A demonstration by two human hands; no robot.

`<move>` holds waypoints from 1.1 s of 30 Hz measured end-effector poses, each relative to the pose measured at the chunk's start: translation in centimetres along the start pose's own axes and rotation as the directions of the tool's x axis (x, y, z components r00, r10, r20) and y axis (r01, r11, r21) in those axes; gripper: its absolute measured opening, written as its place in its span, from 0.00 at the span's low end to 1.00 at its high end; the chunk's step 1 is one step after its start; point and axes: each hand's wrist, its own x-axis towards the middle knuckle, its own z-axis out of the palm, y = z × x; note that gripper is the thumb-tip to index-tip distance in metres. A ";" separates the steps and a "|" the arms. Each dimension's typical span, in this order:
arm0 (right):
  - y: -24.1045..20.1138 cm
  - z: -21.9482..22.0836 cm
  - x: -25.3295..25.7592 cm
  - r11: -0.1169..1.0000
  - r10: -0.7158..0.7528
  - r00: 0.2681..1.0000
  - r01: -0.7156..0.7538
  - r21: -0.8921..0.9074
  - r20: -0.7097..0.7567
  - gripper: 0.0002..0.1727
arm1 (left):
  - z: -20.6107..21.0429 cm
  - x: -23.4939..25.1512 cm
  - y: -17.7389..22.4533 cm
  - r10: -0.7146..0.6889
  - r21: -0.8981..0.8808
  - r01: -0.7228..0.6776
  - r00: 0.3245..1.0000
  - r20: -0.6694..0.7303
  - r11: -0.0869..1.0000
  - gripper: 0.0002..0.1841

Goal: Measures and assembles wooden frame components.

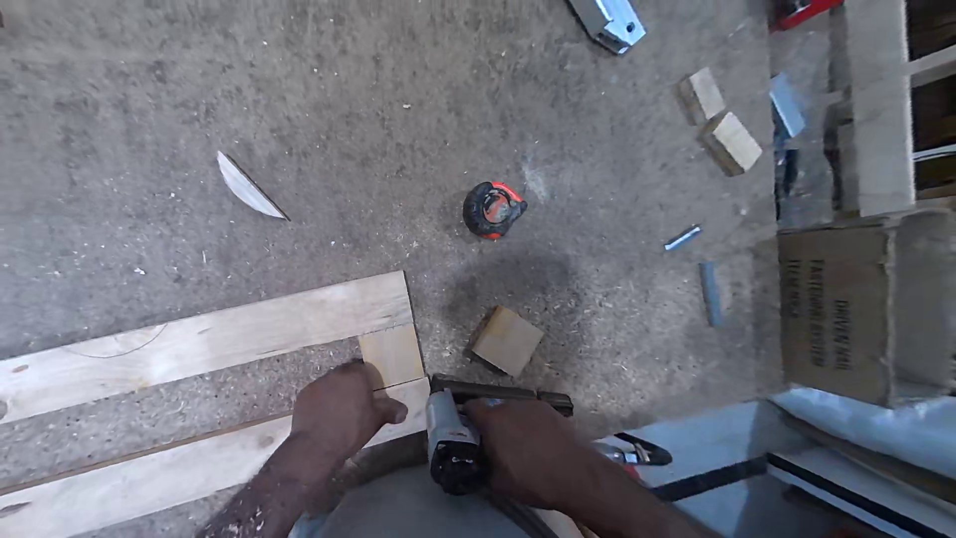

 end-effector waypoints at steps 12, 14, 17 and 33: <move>1.3 -0.4 0.9 0.992 -0.092 0.995 0.095 -0.078 0.039 0.23 | 0.8 0.4 1.0 -0.036 -0.011 0.036 0.999 -0.006 0.999 0.38; 1.5 -0.5 1.0 0.991 -0.105 0.993 0.109 -0.081 0.051 0.22 | 0.8 0.5 1.2 -0.034 -0.001 0.034 0.999 -0.012 0.999 0.36; 1.6 -0.6 1.3 0.988 -0.121 0.991 0.126 -0.085 0.065 0.22 | 0.8 1.0 1.4 -0.040 0.010 0.041 0.999 -0.017 0.999 0.32; 4.4 0.6 -0.4 0.988 -0.135 0.990 0.133 -0.074 -0.026 0.26 | 0.5 0.5 1.8 -0.035 0.029 0.035 0.999 -0.006 0.999 0.31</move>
